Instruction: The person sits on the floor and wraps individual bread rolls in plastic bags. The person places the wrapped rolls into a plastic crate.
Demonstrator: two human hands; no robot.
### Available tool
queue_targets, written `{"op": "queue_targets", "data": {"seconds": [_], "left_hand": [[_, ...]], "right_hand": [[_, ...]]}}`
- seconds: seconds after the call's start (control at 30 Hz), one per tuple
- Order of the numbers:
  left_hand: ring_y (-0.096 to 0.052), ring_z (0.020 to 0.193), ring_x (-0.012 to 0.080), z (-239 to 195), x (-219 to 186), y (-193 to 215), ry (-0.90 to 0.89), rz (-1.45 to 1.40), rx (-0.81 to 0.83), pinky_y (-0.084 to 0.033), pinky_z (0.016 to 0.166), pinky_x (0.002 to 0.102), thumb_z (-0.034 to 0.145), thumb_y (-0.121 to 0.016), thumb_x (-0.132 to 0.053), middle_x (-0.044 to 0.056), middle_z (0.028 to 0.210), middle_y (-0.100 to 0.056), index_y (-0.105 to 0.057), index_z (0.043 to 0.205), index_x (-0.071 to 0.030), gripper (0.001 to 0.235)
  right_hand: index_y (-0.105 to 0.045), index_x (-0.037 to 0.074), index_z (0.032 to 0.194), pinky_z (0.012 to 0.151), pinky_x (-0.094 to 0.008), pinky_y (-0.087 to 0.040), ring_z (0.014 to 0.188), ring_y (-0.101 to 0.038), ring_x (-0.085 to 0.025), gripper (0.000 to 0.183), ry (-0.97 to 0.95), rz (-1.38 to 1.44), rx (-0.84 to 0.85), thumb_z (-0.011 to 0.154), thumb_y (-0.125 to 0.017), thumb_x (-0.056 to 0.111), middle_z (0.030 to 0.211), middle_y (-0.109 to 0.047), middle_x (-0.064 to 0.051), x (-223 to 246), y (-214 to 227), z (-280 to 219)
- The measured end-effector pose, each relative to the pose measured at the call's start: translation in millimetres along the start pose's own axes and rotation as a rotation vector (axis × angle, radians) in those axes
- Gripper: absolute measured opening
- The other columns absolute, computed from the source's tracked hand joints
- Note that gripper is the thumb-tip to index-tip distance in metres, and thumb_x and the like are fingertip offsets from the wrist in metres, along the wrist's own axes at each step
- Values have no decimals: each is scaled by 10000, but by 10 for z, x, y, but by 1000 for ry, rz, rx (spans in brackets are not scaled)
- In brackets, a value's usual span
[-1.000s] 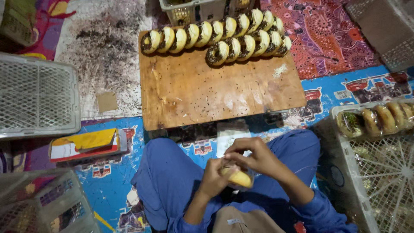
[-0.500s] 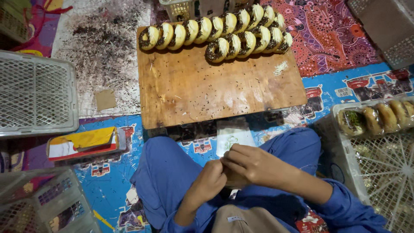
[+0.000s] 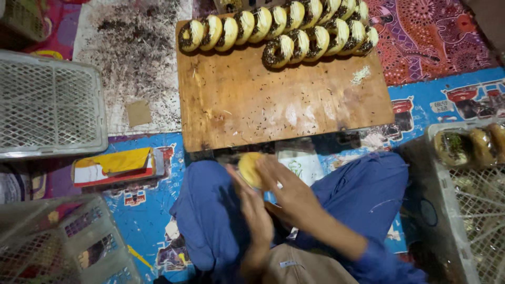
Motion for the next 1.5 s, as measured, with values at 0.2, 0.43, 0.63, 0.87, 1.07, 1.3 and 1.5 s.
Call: {"op": "queue_targets", "data": {"seconds": [0.2, 0.43, 0.63, 0.87, 1.07, 1.3, 1.5], "left_hand": [[-414, 1443, 257, 130, 224, 380, -31, -40, 53, -375, 1137, 398, 1096, -480, -348, 191, 1634, -309, -177, 1598, -50, 657], [-525, 758, 159, 249, 1086, 324, 430, -136, 285, -446, 701, 304, 1124, -555, -231, 105, 853, -658, -642, 955, 46, 335], [-606, 914, 106, 215, 890, 408, 177, -281, 252, -494, 874, 241, 1137, -546, -172, 48, 943, -644, -609, 951, 7, 265], [-702, 801, 121, 541, 1092, 806, 343, -60, -193, -544, 741, 281, 975, -688, -107, 48, 867, -762, -723, 1017, -3, 117], [-651, 843, 216, 298, 832, 1264, -36, 507, -345, -530, 803, 347, 896, -800, -81, 107, 877, -679, -748, 935, 8, 110], [-580, 770, 63, -286, 1967, 1508, 347, 65, -228, -525, 703, 254, 960, -711, -87, -2, 800, -615, -632, 874, -26, 132], [-603, 685, 120, 574, 2965, 643, 264, 190, -57, -504, 661, 257, 837, -815, -37, 62, 739, -679, -656, 826, 15, 168]], "right_hand": [[-546, 67, 1241, 863, -317, -575, 1017, -714, -196, 528, -309, 905, -291, 782, -807, 82, 1100, -730, -106, -8, 188, 318], [-595, 49, 906, 678, -221, -467, 757, -538, -51, 269, -579, 1116, -245, 1103, -532, 221, 809, -591, 13, -289, -580, 31], [-538, 45, 859, 627, -249, -452, 703, -514, -66, 300, -616, 1092, -264, 1094, -517, 231, 769, -541, -3, -352, -780, 42], [-710, -13, 947, 704, -250, -495, 768, -601, -62, 252, -641, 1042, -461, 1034, -616, 203, 828, -675, -11, -374, -814, 475], [-769, 23, 926, 597, -215, -401, 680, -519, -41, 191, -794, 1177, -460, 995, -702, 188, 767, -648, 17, -337, -1685, 175], [-732, 3, 805, 511, -278, -414, 565, -545, -108, 179, -1045, 1281, 71, 860, -814, 153, 690, -692, -42, -696, -2886, -586], [-686, -32, 750, 626, -483, -512, 708, -650, -403, 229, -318, -46, -101, 680, -812, 146, 726, -672, -238, -2287, -1854, -174]]}}
Point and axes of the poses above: each hand's wrist, its own z-axis towards the middle knuckle, its own y-axis out of the back of the hand, x = y × z, the point moved 7 cm from there along z, towards the middle knuckle
